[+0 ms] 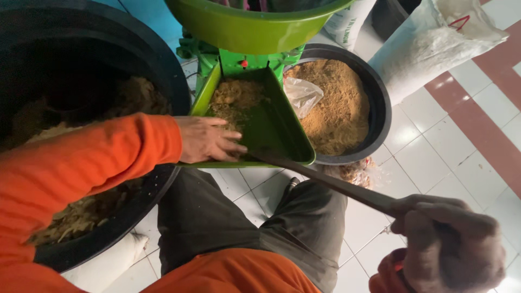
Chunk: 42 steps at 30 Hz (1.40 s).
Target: The person sits on the floor beside a green grinding machine and uses a flat wooden scoop to move ground material from the machine's discharge tray into a large black basin. They occasionally push material toward the scoop with their hand and at one point scoop material from the basin with a plastic cup.
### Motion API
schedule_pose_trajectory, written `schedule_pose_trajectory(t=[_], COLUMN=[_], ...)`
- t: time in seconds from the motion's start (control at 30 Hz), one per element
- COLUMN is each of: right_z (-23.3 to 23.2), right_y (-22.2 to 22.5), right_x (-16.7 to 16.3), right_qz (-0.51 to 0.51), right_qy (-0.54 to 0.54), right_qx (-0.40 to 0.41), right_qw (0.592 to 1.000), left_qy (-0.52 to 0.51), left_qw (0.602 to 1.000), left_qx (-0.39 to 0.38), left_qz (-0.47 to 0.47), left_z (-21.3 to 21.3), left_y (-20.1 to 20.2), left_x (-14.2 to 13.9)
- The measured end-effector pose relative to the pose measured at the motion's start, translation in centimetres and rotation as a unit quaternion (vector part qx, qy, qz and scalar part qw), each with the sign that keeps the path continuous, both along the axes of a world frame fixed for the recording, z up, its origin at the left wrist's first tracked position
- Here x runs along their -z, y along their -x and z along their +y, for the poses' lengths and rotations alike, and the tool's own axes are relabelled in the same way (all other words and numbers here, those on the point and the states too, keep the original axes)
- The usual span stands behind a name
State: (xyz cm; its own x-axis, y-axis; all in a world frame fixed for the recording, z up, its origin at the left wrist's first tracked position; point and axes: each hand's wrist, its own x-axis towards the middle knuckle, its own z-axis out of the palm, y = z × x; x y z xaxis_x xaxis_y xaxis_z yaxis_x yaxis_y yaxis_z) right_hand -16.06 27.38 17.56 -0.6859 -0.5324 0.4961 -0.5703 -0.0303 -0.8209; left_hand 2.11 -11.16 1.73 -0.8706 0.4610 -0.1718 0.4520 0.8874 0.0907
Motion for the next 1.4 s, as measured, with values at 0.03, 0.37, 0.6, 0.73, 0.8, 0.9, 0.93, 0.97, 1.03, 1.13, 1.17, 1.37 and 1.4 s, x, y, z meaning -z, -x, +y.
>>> schedule_pose_trajectory(t=[0.03, 0.37, 0.6, 0.73, 0.8, 0.9, 0.93, 0.97, 1.03, 1.13, 1.17, 1.37, 1.4], right_z=[0.0, 3.5, 0.0, -0.4, 0.3, 1.3, 1.5, 1.5, 1.2, 0.0, -0.5, -7.2, -8.5], right_y=[0.2, 4.3, 2.5, 2.2, 2.7, 3.5, 3.8, 3.8, 3.7, 2.9, 2.4, 0.2, 0.0], right_x=[0.1, 1.8, 0.6, 1.1, 1.3, 1.4, 1.5, 1.6, 1.8, 2.0, 2.0, 2.9, 3.8], right_qz=[0.004, 0.053, 0.038, 0.028, 0.022, 0.036, 0.036, 0.022, 0.014, 0.018, 0.015, 0.262, 0.235], right_qy=[-0.011, -0.094, -0.012, 0.003, -0.027, -0.085, -0.090, -0.066, -0.021, 0.023, 0.025, -0.084, -0.087], right_qx=[0.004, -0.016, -0.013, 0.015, -0.001, -0.009, -0.013, -0.021, -0.031, -0.021, -0.009, -0.043, -0.056], right_qw=[1.000, 0.994, 0.999, 1.000, 0.999, 0.996, 0.995, 0.997, 0.999, 0.999, 1.000, 0.960, 0.967], left_qy=[0.029, 0.206, 0.086, 0.067, 0.039, 0.007, -0.003, -0.020, -0.073, -0.226, -0.240, -0.095, -0.002], left_qw=[0.999, 0.971, 0.953, 0.952, 0.947, 0.937, 0.934, 0.929, 0.923, 0.908, 0.922, 0.968, 0.968], left_qx=[0.030, -0.100, -0.232, -0.296, -0.316, -0.327, -0.326, -0.329, -0.331, -0.328, -0.294, -0.230, -0.247], left_qz=[0.012, 0.068, -0.174, -0.044, -0.034, -0.119, -0.145, -0.167, -0.182, -0.131, -0.080, -0.039, -0.053], left_z=[-0.1, -1.2, 1.8, 0.4, 0.2, 1.1, 1.6, 2.0, 2.5, 2.8, 2.8, 3.1, 2.8], left_y=[-0.1, 3.5, 0.1, 3.7, 4.3, 3.3, 3.1, 2.9, 3.2, 4.8, 5.0, 3.9, 3.6], left_x=[0.3, -2.7, -1.9, -0.7, -0.6, -0.5, -0.4, -0.3, -0.1, 0.6, 1.0, 2.5, 2.6])
